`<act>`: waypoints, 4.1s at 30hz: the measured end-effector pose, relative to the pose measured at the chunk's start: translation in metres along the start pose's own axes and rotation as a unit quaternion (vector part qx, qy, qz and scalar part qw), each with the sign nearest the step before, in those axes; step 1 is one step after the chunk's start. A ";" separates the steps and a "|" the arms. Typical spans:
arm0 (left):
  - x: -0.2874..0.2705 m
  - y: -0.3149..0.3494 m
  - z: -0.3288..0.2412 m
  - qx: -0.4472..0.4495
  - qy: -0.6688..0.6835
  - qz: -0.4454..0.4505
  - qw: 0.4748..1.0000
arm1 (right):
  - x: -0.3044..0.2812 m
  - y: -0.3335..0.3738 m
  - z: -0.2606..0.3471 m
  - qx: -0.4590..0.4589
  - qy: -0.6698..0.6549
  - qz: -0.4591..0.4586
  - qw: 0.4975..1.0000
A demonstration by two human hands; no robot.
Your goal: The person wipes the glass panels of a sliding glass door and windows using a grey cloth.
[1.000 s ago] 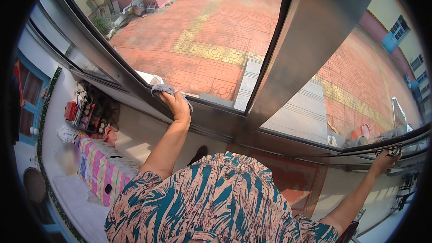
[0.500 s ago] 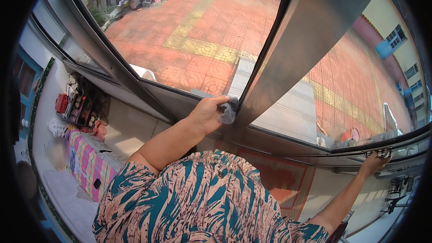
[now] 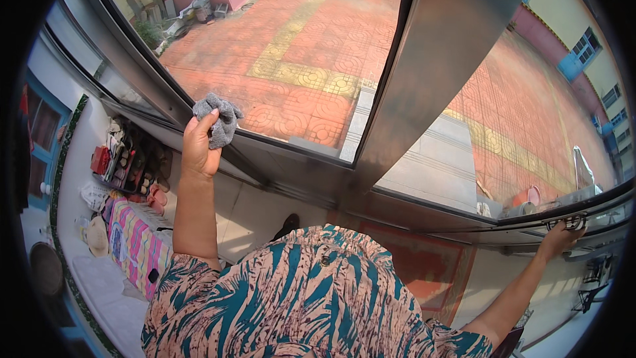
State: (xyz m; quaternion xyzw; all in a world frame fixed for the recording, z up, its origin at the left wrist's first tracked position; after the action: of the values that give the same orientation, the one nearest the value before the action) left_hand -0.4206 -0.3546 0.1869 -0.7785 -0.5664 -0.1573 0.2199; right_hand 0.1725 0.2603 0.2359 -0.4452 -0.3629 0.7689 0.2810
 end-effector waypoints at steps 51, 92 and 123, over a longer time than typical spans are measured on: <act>0.154 0.105 0.134 0.230 -0.428 0.364 0.795 | -0.018 0.026 0.055 0.086 -0.263 0.180 0.944; 0.096 0.121 0.140 -0.413 -0.056 0.331 0.847 | -0.076 0.402 0.412 0.259 -0.518 0.775 0.253; -0.417 0.193 0.228 -0.325 -0.735 0.336 0.491 | -0.073 0.158 0.350 -0.382 -0.203 0.041 0.901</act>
State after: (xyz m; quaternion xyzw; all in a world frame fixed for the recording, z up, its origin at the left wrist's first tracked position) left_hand -0.3665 -0.6251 -0.2452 -0.7596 -0.1267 0.3851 -0.5085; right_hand -0.1233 0.0061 0.2619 -0.3673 -0.6592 0.6558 -0.0216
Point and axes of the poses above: each hand's wrist, its own y-axis away from the middle knuckle, its own x-axis out of the palm, z = x × y, the point moved 8 cm from there along -y, towards the middle knuckle, and after that the axes turned 5 degrees about x, right-handed, at the moved point
